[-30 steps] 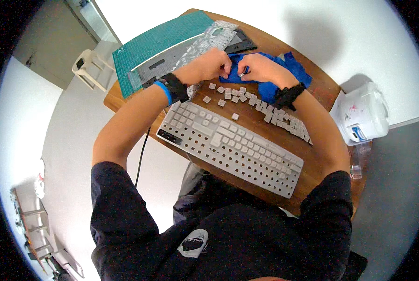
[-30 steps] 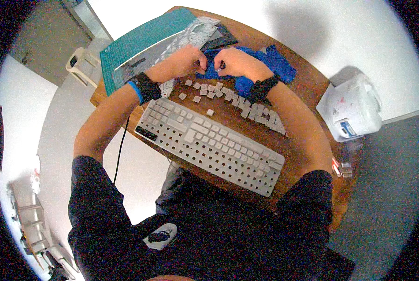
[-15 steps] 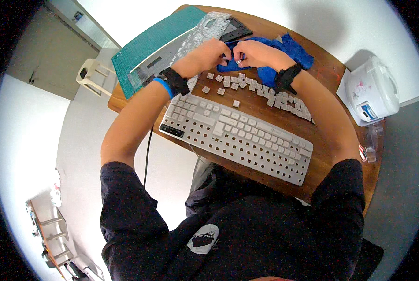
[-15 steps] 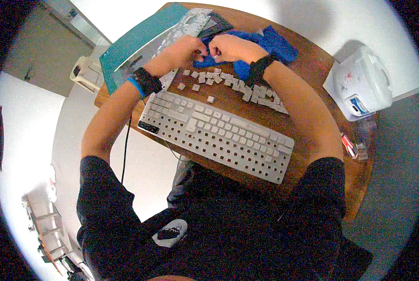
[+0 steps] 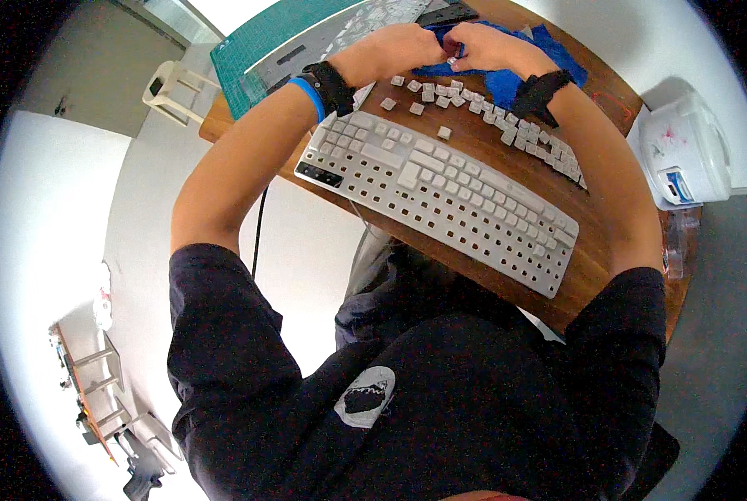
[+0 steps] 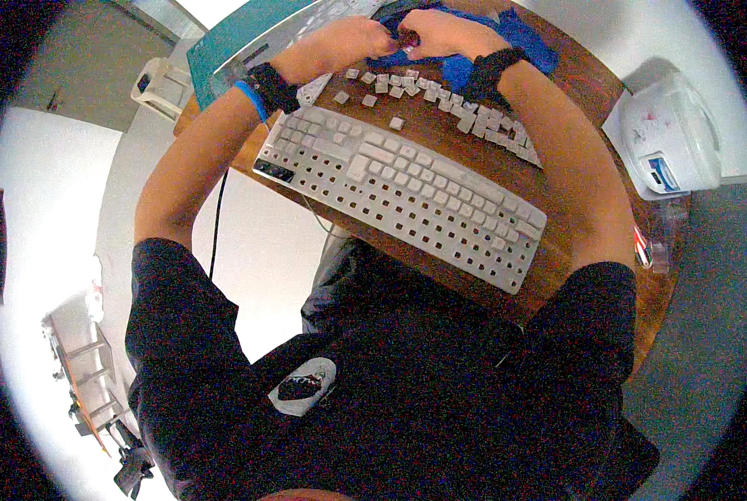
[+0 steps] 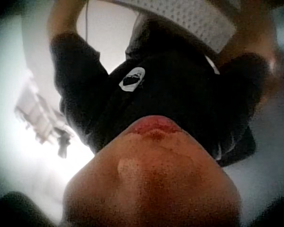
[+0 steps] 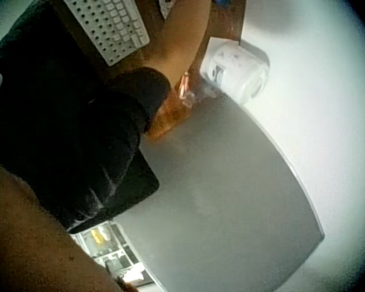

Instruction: The person assembles a white keyboard by placing individual keycaps onto the keyboard base. They pick up keycaps from the table and press them into place one by one, occasionally wiping the keys with a blue cloth.

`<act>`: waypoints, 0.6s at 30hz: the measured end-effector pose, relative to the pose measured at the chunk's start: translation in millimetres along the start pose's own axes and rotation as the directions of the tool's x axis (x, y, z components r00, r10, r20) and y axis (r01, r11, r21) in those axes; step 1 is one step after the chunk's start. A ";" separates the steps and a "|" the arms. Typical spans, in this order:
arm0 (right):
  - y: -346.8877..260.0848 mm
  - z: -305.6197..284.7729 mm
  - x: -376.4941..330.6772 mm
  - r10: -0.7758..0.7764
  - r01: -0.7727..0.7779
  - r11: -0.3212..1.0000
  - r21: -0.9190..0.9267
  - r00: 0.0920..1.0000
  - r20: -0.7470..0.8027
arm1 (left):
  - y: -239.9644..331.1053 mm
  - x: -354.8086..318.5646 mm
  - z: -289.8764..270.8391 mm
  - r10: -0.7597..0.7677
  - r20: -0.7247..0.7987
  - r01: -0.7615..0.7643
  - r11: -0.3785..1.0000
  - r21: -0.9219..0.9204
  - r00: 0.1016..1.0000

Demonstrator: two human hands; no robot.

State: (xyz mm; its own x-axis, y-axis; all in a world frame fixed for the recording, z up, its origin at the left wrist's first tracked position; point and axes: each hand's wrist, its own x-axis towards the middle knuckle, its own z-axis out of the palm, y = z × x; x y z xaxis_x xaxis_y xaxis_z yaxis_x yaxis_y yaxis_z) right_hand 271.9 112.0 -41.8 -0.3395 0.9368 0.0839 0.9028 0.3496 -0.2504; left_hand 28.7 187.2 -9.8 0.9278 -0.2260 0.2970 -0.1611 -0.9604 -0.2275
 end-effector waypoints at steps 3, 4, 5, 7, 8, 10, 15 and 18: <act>5.2 -1.4 0.4 -0.038 0.034 0.996 0.082 0.999 0.039 | -4.7 -9.8 -14.3 -0.104 0.283 0.060 0.985 0.161 0.953; -6.4 -6.1 2.1 -0.045 0.042 0.998 0.045 0.997 0.064 | -3.5 -17.6 -18.3 -0.135 0.180 0.119 0.988 0.097 0.974; -18.4 -10.1 2.8 -0.051 0.050 0.999 0.009 0.995 0.088 | -1.3 -28.0 -23.0 -0.172 0.076 0.171 0.985 0.028 0.982; -34.3 -19.4 -6.5 -0.046 0.047 0.999 -0.026 0.997 0.061 | 2.9 -41.6 -42.7 -0.264 -0.035 0.254 0.949 -0.186 0.964; -38.8 -21.4 -12.4 -0.039 0.040 0.999 -0.017 0.999 0.018 | 6.4 -48.9 -55.0 -0.321 -0.030 0.294 0.898 -0.328 0.947; -56.4 -25.7 -26.0 -0.036 0.038 0.999 0.021 0.996 -0.077 | 21.3 -67.1 -78.1 -0.456 0.040 0.405 0.743 -0.533 0.889; -104.7 -44.1 -63.3 -0.145 0.173 0.948 0.265 0.982 -0.120 | 68.1 -111.8 -103.0 -0.618 0.251 0.545 0.348 -0.763 0.745; -137.8 -45.5 -81.3 -0.144 0.154 0.888 0.433 0.988 -0.055 | 91.6 -126.4 -106.7 -0.616 0.262 0.501 0.252 -0.828 0.743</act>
State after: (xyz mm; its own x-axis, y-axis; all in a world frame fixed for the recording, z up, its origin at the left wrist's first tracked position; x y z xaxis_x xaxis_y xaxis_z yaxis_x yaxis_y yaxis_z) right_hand 187.1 -11.9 29.8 -0.4511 0.8757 0.1720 0.6356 0.4505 -0.6269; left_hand -139.2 110.3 30.8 0.8769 0.4660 0.1177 0.1455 -0.4908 0.8591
